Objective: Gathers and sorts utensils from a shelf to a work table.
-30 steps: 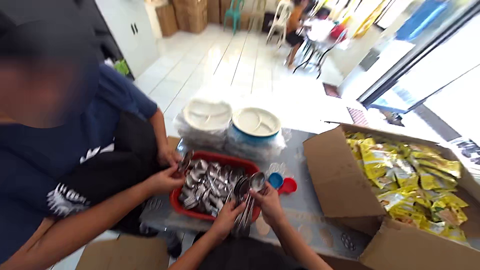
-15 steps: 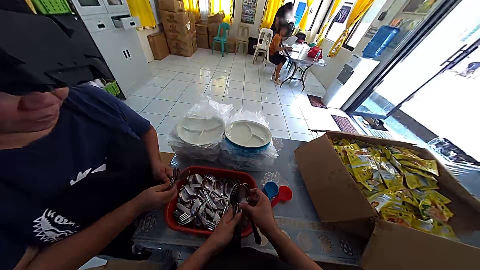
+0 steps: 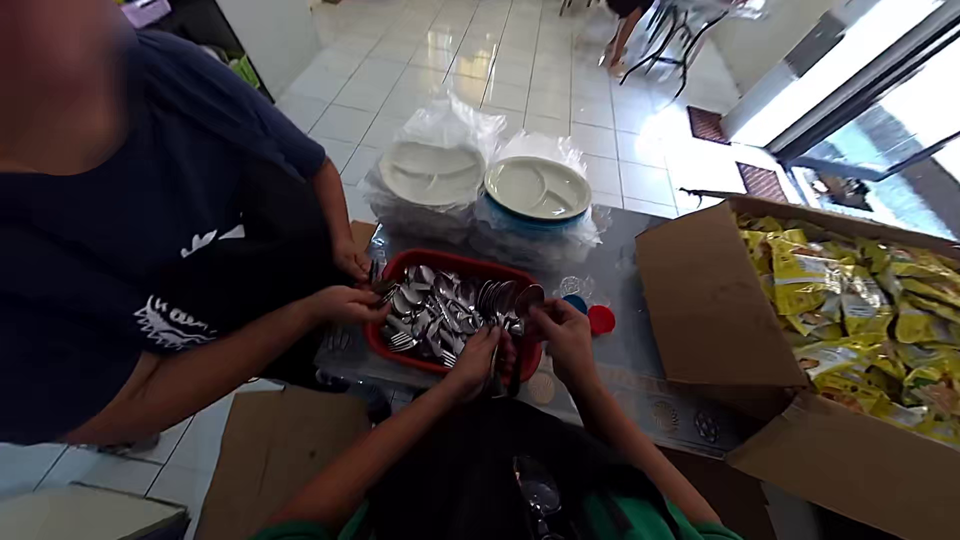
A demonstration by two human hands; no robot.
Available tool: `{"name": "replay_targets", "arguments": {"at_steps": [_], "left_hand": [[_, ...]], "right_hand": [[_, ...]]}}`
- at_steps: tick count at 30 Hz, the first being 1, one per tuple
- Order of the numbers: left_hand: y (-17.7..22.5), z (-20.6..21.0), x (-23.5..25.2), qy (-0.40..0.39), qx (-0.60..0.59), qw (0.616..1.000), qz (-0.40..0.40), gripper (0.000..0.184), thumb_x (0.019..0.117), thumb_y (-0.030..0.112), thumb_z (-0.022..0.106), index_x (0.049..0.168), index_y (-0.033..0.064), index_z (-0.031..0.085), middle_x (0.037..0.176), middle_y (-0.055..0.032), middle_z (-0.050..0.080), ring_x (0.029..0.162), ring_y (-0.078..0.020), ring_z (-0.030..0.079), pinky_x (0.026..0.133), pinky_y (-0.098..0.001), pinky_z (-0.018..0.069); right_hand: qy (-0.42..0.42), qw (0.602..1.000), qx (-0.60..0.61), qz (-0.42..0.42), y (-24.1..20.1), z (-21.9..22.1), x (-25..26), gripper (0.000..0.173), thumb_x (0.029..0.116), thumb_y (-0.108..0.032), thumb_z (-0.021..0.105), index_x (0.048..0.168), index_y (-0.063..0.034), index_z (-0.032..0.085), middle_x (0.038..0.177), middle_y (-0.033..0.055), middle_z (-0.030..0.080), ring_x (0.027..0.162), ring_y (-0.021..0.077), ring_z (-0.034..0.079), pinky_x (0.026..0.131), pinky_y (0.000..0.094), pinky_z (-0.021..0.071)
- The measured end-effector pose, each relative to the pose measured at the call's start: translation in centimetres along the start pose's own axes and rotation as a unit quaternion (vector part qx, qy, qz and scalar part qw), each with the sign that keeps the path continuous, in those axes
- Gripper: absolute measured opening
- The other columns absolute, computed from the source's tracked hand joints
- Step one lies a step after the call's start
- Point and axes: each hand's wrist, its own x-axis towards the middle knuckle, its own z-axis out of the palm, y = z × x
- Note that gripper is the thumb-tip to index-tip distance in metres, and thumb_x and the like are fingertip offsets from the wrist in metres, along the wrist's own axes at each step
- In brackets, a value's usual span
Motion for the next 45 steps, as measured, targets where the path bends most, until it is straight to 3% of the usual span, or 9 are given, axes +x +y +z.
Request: {"name": "replay_targets", "arguments": {"at_steps": [7, 10, 14, 23, 27, 31, 35, 40, 45], "left_hand": [[0.2, 0.7, 0.2, -0.058, -0.008, 0.998, 0.020, 0.029, 0.1142, 0.020, 0.028, 0.121, 0.0016, 0.050, 0.082, -0.0037, 0.065, 0.067, -0.0132, 0.067, 0.065, -0.0285, 0.0594], [0.0, 0.6, 0.3, -0.064, -0.026, 0.997, 0.019, 0.027, 0.1140, 0.020, 0.028, 0.118, 0.0048, 0.050, 0.073, 0.0026, 0.055, 0.056, -0.0071, 0.056, 0.056, -0.0214, 0.0521], [-0.1, 0.3, 0.4, -0.118, 0.034, 0.992, 0.030, 0.023, 0.1123, 0.017, 0.033, 0.115, 0.0055, 0.053, 0.071, 0.0058, 0.052, 0.056, -0.0047, 0.052, 0.056, -0.0200, 0.0493], [1.9, 0.8, -0.3, -0.162, 0.152, 0.975, -0.022, 0.031, 0.1122, 0.020, 0.033, 0.122, 0.0025, 0.057, 0.088, -0.0014, 0.068, 0.078, -0.0120, 0.069, 0.076, -0.0310, 0.0609], [2.4, 0.3, 0.3, -0.158, 0.031, 0.986, -0.035, 0.022, 0.1066, 0.004, 0.040, 0.114, -0.0008, 0.060, 0.101, -0.0110, 0.076, 0.093, -0.0220, 0.075, 0.088, -0.0387, 0.0622], [2.7, 0.0, 0.4, -0.166, 0.067, 0.984, -0.016, 0.018, 0.1029, 0.001, 0.043, 0.113, 0.0044, 0.058, 0.086, -0.0043, 0.073, 0.070, -0.0133, 0.072, 0.069, -0.0285, 0.0624], [1.5, -0.5, 0.2, -0.119, 0.053, 0.991, 0.021, 0.019, 0.1067, 0.007, 0.035, 0.106, 0.0108, 0.054, 0.069, 0.0070, 0.055, 0.057, -0.0028, 0.054, 0.058, -0.0189, 0.0503], [2.0, -1.1, -0.5, 0.035, -0.020, 0.997, 0.061, 0.029, 0.1124, 0.013, 0.023, 0.106, 0.0109, 0.051, 0.064, 0.0085, 0.049, 0.051, -0.0032, 0.048, 0.052, -0.0184, 0.0473], [0.5, -2.0, -2.1, 0.123, -0.124, 0.984, 0.027, 0.031, 0.1139, 0.016, 0.023, 0.099, 0.0105, 0.050, 0.062, 0.0075, 0.045, 0.049, -0.0029, 0.044, 0.050, -0.0165, 0.0435]], "right_hand": [[0.008, 0.992, -0.119, -0.043, 1.3, 0.2, 1.6, 0.023, 0.0874, -0.006, 0.077, 0.106, 0.0020, 0.065, 0.075, 0.0032, 0.069, 0.060, 0.0071, 0.065, 0.058, 0.0229, 0.0556], [0.021, 0.957, -0.268, -0.106, 1.3, -0.5, 1.8, 0.051, 0.0810, -0.019, 0.085, 0.121, 0.0048, 0.064, 0.109, 0.0203, 0.062, 0.087, 0.0220, 0.062, 0.075, 0.0344, 0.0534], [-0.112, 0.991, -0.047, -0.050, 1.3, -1.3, 2.3, 0.074, 0.0926, -0.006, 0.063, 0.157, -0.0022, 0.027, 0.153, 0.0183, 0.045, 0.123, 0.0200, 0.061, 0.097, 0.0339, 0.0553], [-0.050, 0.985, 0.062, -0.154, 1.2, 0.4, 1.4, 0.008, 0.0883, 0.003, 0.067, 0.095, 0.0061, 0.070, 0.093, 0.0093, 0.074, 0.078, 0.0108, 0.071, 0.073, 0.0289, 0.0618], [-0.095, 0.981, 0.054, -0.161, 0.0, 0.6, 1.6, 0.026, 0.0959, 0.000, 0.055, 0.117, 0.0097, 0.066, 0.103, 0.0119, 0.069, 0.080, 0.0098, 0.068, 0.076, 0.0281, 0.0602], [-0.126, 0.980, -0.024, -0.151, -0.4, 0.9, 1.7, 0.052, 0.1030, -0.007, 0.046, 0.152, 0.0084, 0.034, 0.107, 0.0158, 0.061, 0.084, 0.0157, 0.065, 0.080, 0.0337, 0.0580], [-0.189, 0.973, -0.033, -0.130, -0.7, -0.6, 2.3, 0.064, 0.1064, -0.020, 0.041, 0.159, 0.0089, 0.018, 0.145, 0.0269, 0.051, 0.128, 0.0260, 0.057, 0.108, 0.0399, 0.0468], [-0.092, 0.971, -0.223, 0.000, -0.3, -4.7, 4.1, 0.035, 0.1056, -0.016, 0.054, 0.132, 0.0074, 0.061, 0.121, 0.0229, 0.069, 0.108, 0.0279, 0.069, 0.098, 0.0423, 0.0538], [-0.088, 0.925, -0.368, 0.037, 4.0, -6.2, 4.8, 0.022, 0.0995, -0.013, 0.067, 0.114, 0.0021, 0.072, 0.103, 0.0195, 0.074, 0.092, 0.0325, 0.072, 0.088, 0.0529, 0.0573]]}}
